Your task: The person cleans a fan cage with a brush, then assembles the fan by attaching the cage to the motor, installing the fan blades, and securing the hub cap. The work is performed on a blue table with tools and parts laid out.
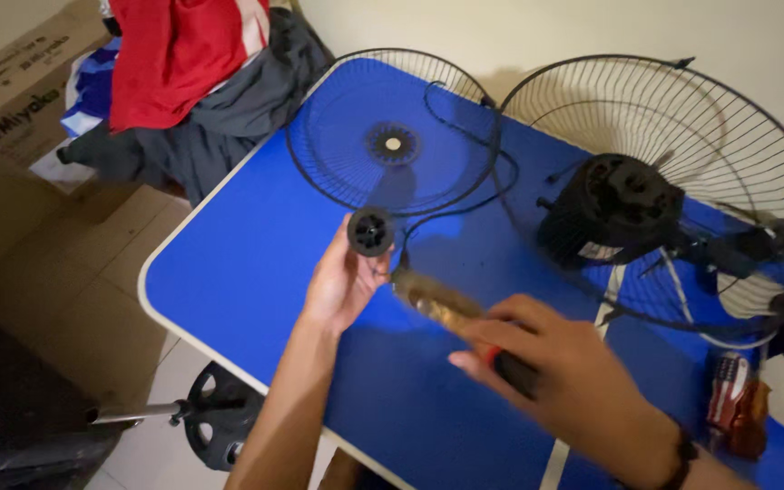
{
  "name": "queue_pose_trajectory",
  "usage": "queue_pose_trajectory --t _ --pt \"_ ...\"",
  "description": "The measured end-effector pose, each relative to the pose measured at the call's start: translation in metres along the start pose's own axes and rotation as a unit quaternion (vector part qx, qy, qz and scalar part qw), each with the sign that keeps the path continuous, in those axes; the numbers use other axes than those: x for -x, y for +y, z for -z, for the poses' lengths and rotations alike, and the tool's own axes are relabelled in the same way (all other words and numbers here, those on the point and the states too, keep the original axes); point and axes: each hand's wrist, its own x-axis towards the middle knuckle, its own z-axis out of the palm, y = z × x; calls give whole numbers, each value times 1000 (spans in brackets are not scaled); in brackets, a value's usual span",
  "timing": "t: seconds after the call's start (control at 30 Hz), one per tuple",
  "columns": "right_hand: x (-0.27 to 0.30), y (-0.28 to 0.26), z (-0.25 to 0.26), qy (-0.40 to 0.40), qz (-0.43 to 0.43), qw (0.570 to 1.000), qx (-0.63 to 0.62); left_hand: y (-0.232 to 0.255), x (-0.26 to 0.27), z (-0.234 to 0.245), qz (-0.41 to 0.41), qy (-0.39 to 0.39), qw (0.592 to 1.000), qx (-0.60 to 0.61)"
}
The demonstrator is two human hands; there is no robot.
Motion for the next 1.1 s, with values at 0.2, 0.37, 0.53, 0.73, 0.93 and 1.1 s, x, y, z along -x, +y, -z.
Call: queue_pose_trajectory --t 0.2,0.37,0.53,0.73,0.93,1.1 --pt "18 -34 6 191 -11 975 109 -6 5 6 -9 -39 998 55" --pt "16 -50 -14 225 13 973 49 -11 13 -5 -3 -30 999 -18" --pt "23 -52 -18 179 63 980 52 -18 11 -13 -26 -35 999 26" --pt "47 -34 -9 136 -80 983 -92 1 18 -5 -27 -55 997 -44" --pt "48 -25 -10 213 -118 969 -41 16 17 -14 -42 -114 990 -69" --pt "47 -46 -9 308 -57 948 49 26 15 -7 -54 -115 990 -65"
